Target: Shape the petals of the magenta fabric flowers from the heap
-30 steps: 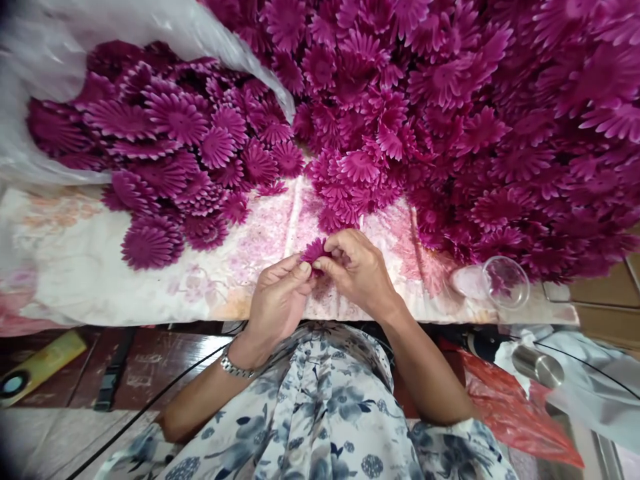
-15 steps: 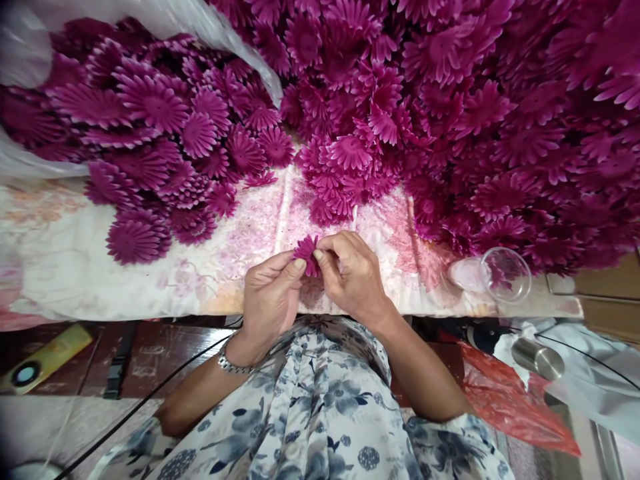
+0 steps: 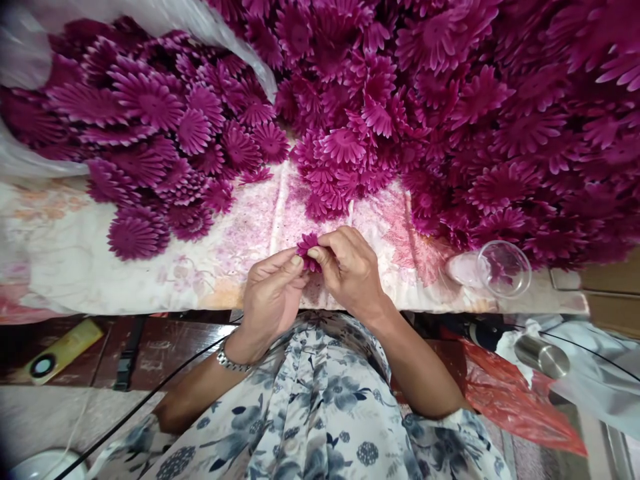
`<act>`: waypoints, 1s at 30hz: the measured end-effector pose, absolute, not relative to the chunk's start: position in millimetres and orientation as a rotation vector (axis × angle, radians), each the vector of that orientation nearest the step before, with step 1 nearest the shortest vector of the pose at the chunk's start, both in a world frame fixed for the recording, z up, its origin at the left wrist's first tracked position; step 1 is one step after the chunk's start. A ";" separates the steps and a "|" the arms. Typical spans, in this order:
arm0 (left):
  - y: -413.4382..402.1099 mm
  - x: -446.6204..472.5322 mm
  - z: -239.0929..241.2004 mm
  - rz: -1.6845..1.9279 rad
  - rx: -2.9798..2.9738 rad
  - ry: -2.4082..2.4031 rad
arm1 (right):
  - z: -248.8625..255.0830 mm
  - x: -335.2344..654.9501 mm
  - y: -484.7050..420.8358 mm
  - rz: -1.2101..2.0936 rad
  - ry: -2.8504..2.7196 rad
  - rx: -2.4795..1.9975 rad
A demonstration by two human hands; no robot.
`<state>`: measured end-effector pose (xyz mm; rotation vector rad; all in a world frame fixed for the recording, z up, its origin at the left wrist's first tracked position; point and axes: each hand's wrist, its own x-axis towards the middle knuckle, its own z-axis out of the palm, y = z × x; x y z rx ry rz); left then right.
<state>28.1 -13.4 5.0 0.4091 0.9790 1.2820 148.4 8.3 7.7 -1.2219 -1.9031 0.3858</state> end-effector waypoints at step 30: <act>-7.6 30.2 11.5 1.318 0.414 0.895 | 14.3 158.3 11.8 0.439 -1.852 -1.212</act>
